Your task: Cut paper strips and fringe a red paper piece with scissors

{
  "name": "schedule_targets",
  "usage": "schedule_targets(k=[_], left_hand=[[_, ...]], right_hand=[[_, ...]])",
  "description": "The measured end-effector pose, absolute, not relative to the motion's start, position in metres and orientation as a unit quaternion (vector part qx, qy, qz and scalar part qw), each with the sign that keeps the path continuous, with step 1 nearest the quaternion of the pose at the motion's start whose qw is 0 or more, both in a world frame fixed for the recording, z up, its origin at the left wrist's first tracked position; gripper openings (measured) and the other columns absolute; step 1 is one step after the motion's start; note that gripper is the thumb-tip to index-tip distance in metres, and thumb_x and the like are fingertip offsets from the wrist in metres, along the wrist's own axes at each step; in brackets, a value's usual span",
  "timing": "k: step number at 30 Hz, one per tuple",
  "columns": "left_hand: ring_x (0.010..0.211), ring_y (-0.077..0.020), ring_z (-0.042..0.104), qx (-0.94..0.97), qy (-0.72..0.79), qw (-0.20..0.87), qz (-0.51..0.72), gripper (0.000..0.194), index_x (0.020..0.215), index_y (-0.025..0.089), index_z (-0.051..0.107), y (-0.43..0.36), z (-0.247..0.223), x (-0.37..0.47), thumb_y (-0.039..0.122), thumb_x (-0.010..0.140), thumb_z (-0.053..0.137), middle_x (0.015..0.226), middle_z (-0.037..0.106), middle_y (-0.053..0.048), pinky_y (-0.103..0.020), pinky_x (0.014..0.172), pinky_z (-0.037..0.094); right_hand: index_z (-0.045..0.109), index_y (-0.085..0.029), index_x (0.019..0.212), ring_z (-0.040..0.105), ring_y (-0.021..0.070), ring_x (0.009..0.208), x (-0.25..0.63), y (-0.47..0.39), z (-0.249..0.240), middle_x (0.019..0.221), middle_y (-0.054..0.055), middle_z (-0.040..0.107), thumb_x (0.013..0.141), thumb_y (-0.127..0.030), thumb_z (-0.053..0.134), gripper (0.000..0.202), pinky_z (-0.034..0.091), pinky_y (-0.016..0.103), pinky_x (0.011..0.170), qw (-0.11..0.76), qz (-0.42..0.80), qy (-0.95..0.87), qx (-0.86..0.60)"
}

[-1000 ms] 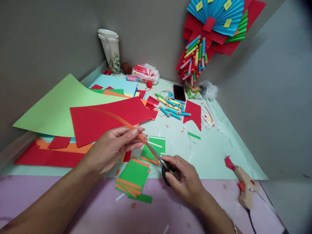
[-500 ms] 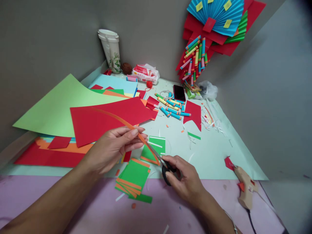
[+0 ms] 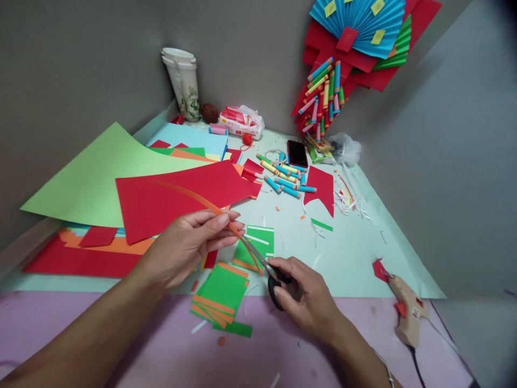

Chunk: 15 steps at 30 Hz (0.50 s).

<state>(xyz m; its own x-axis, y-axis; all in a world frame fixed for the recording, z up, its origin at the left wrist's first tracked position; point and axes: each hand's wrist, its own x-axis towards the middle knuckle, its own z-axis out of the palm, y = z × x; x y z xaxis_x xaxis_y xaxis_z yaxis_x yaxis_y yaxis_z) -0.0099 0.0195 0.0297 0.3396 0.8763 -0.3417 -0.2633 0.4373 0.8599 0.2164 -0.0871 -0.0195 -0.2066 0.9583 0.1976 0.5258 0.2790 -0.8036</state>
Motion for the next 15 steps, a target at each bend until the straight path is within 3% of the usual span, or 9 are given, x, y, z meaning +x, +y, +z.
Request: schedule_targets(k=[15], left_hand=[[0.092, -0.0169, 0.072, 0.372, 0.435, 0.721, 0.390, 0.019, 0.088, 0.018, 0.078, 0.0150, 0.0231, -0.0043, 0.035, 0.079, 0.076, 0.092, 0.078, -0.006, -0.021, 0.080, 0.057]], right_hand=[[0.057, -0.024, 0.126, 0.060, 0.0158, 0.079, 0.2160, -0.0871, -0.0197, 0.093, 0.003, 0.064, 0.080, -0.012, 0.060, 0.047, 0.049, 0.026, 0.074, 0.359, 0.296, -0.718, -0.517]])
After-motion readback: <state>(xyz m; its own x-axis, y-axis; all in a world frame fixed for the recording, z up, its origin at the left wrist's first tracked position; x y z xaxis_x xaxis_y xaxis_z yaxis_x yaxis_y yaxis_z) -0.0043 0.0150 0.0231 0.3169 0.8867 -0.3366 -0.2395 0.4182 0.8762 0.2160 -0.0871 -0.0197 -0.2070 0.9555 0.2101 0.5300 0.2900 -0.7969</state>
